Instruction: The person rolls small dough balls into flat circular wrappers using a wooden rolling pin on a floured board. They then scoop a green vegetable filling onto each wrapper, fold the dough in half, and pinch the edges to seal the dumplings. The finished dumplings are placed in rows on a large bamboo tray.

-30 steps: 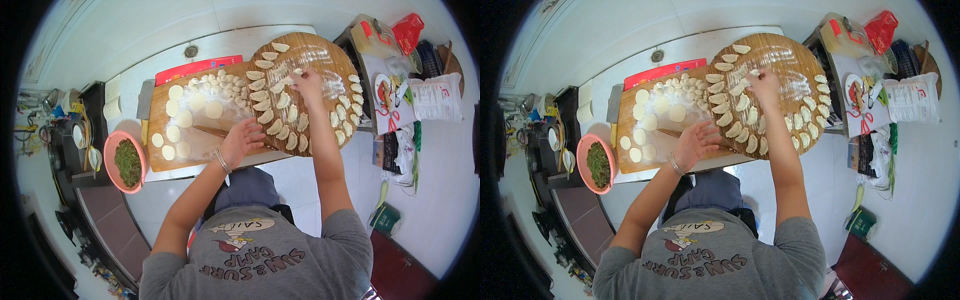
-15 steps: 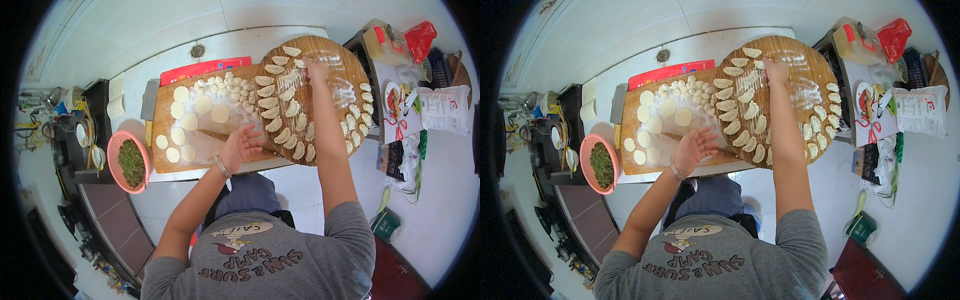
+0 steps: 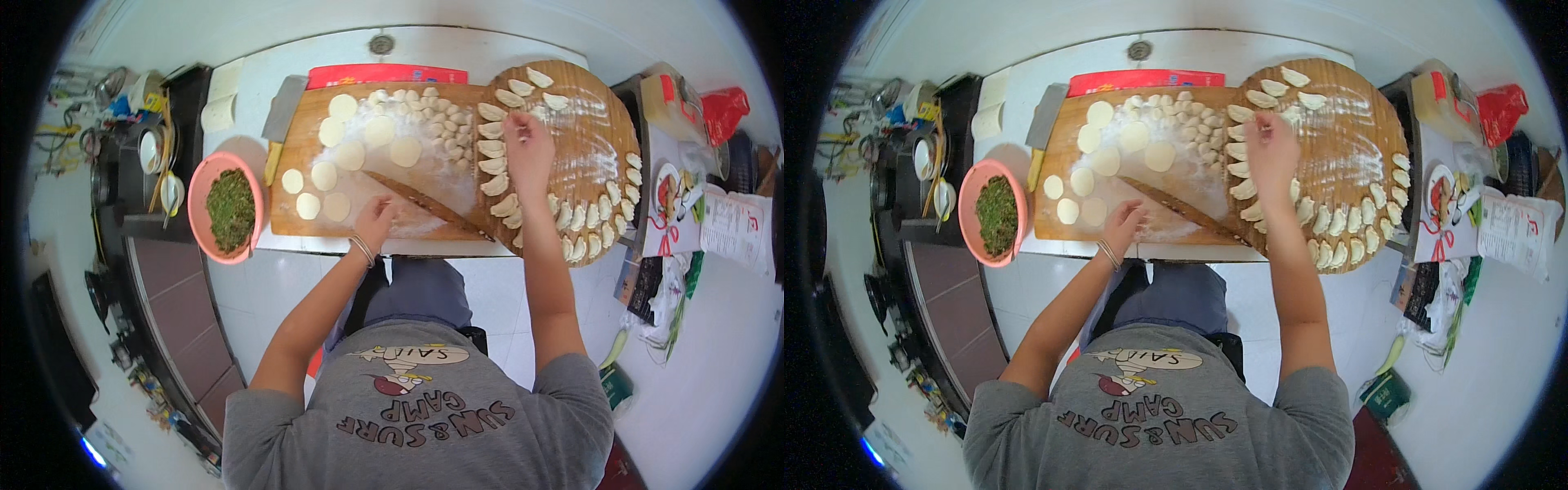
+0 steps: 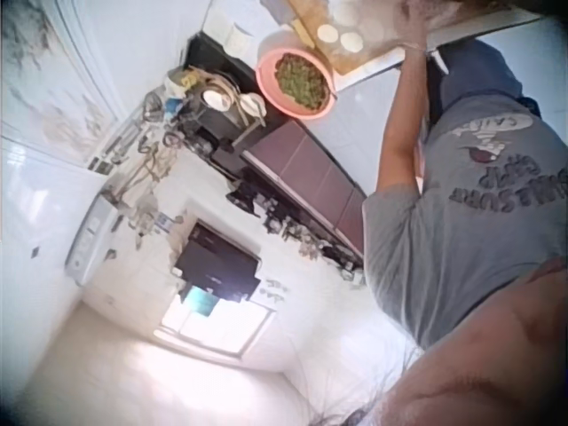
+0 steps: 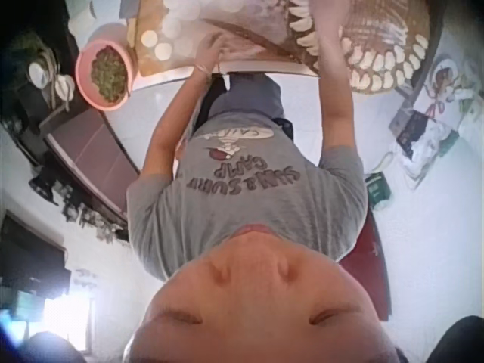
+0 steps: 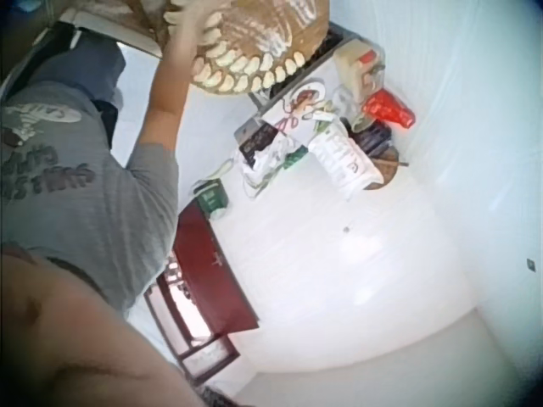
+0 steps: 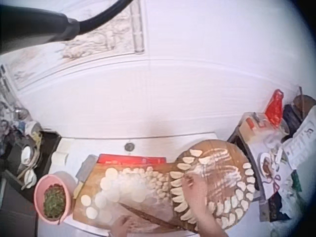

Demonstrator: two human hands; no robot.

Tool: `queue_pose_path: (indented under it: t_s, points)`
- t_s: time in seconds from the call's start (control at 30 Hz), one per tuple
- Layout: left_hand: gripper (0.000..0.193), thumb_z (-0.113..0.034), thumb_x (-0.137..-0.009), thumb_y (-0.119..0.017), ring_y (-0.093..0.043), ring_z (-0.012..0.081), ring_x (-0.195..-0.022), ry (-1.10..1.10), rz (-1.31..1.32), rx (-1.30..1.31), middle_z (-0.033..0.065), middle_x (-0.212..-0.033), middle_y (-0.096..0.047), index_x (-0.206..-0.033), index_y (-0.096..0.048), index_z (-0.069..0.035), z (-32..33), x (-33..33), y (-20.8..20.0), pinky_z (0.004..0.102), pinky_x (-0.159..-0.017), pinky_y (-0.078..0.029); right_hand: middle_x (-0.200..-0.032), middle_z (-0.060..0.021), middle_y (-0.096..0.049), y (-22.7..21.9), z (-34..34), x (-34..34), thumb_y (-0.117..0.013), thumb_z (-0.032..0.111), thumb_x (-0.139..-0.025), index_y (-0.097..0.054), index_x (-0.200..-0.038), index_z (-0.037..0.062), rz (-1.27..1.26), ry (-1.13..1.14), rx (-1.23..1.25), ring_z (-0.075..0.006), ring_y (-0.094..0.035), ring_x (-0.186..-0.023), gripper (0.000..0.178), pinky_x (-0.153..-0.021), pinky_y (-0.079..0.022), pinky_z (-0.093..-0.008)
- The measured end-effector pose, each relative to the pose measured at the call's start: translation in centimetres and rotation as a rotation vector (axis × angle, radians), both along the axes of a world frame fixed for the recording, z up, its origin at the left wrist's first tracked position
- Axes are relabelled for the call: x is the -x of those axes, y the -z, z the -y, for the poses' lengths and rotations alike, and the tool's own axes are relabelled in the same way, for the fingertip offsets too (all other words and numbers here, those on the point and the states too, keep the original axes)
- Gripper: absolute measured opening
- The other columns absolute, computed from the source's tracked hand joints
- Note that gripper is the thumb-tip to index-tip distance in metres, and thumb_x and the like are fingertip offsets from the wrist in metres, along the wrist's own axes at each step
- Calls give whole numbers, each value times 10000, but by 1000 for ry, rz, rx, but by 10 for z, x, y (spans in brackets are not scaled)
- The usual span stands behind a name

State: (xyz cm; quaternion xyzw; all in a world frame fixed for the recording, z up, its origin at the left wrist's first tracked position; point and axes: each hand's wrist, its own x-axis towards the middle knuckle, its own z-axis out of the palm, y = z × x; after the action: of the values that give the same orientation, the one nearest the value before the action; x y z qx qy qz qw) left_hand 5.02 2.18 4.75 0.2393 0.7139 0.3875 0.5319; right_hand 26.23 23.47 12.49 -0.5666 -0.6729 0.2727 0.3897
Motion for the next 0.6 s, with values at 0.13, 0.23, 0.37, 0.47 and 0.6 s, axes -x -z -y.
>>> queue_pose_path:
  t_s: [0.13, 0.23, 0.37, 0.47, 0.6]
  points:
    - [345, -152, -841, -608, -577, 315, -930, 91, -984, -66, 178, -1017, -599, -1147, -562, 2, 54, 74, 68, 394, -821, -476, -847, -114, -639, 23, 69, 60, -662, 170, -808, -641, -926, 16, -113, -183, 157, -230, -616, -717, 195, -653, -492, -334]
    - [383, -151, -794, -640, -543, 367, -956, 151, -1155, -60, 209, -1030, -558, -1140, -561, -5, 59, 103, 83, 426, -831, -466, -837, -121, -637, 51, 107, 92, -658, 155, -800, -636, -919, 15, -120, -299, 238, -232, -614, -706, 185, -660, -493, -339]
    - [388, -147, -751, -680, -556, 366, -949, 120, -1114, 126, 207, -1020, -568, -1101, -573, -18, 43, 103, 91, 439, -833, -465, -822, -124, -643, 61, 138, 107, -653, 148, -801, -636, -921, 14, -52, -336, 316, -233, -621, -719, 181, -676, -495, -345]
    - [349, -137, -744, -663, -580, 352, -978, -140, -714, 223, 214, -1007, -598, -1055, -556, -18, 35, 105, 85, 417, -830, -474, -810, -120, -646, 68, 154, 108, -654, 147, -801, -635, -919, 13, -90, -300, 318, -233, -628, -732, 180, -687, -500, -348]
    - [244, -119, -750, -652, -626, 335, -835, -73, -593, 116, 179, -865, -632, -956, -560, -25, 45, 121, 96, 404, -754, -496, -813, -120, -650, 69, 170, 110, -652, 147, -806, -633, -924, 11, -59, -285, 308, -230, -635, -735, 182, -676, -506, -345]
